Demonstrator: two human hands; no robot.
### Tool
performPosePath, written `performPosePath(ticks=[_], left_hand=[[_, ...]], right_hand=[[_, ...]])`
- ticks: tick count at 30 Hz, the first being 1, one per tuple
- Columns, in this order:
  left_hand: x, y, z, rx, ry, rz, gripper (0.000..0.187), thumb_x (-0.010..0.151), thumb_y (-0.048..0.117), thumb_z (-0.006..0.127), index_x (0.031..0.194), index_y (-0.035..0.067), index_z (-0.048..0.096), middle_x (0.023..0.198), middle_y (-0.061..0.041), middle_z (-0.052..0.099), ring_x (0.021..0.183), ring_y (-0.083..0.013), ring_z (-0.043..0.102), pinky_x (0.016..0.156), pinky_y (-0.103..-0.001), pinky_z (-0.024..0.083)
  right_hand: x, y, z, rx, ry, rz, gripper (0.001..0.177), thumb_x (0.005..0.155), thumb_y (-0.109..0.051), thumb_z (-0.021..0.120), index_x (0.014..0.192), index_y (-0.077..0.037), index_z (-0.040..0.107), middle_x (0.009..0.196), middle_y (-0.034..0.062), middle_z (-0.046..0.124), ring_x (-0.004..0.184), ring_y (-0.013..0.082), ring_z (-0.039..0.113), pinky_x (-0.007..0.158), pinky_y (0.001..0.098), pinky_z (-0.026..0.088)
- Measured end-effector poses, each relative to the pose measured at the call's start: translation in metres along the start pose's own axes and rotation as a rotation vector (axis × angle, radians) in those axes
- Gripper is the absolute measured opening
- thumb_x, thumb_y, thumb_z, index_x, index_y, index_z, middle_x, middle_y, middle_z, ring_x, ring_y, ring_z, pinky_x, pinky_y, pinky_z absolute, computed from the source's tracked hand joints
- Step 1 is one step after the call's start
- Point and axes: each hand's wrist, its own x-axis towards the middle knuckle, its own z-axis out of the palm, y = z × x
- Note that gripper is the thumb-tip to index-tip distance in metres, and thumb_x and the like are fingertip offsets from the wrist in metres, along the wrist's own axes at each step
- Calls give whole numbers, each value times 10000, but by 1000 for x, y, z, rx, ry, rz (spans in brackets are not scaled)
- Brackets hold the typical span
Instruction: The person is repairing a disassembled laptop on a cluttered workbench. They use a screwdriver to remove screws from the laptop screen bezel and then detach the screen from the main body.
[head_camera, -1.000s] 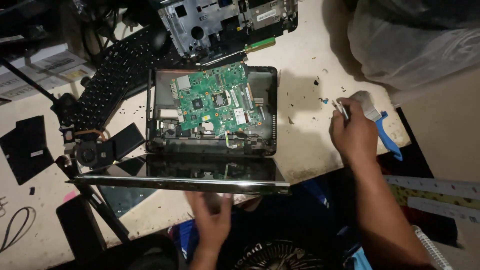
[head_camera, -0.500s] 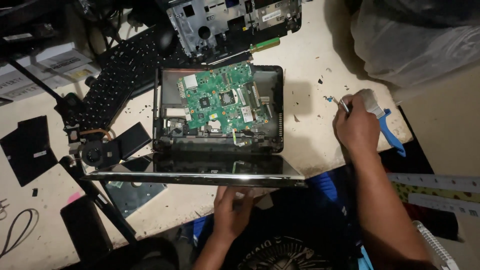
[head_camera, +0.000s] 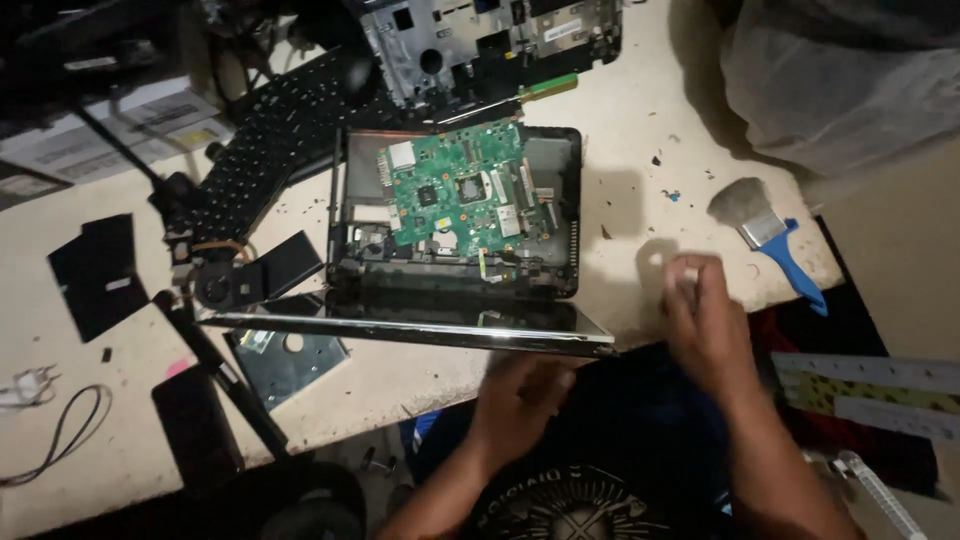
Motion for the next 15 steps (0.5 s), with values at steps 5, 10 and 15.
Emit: performPosePath(ticks=[5, 10, 15], left_hand=[[0, 50, 20, -96, -102, -143, 195, 979, 195, 668, 1141, 132, 755, 1087, 25, 781, 807, -29, 635, 764, -197, 519], [-12, 94, 23, -107, -30, -93, 160, 940, 119, 722, 1091, 115, 774, 987, -33, 788, 819, -93, 735, 754, -236, 605], [-29, 111, 19, -333, 49, -162, 127, 904, 37, 767, 1027, 11, 785, 850, -118, 782, 731, -109, 711, 726, -225, 610]], right_hand=[[-46, -14, -2, 105, 50, -498, 96, 1075, -135, 487, 1081, -46, 523, 1053, 134, 643, 949, 269, 611, 980, 415, 400], [-54, 11, -10, 25, -203, -413, 335, 950, -367, 510, 690, -192, 629, 651, -12, 641, 601, 187, 651, 541, 374, 438], [-50, -13, -23, 183, -332, -790, 133, 759, -209, 722, 873, -270, 757, 728, -73, 795, 619, 152, 763, 577, 298, 522]])
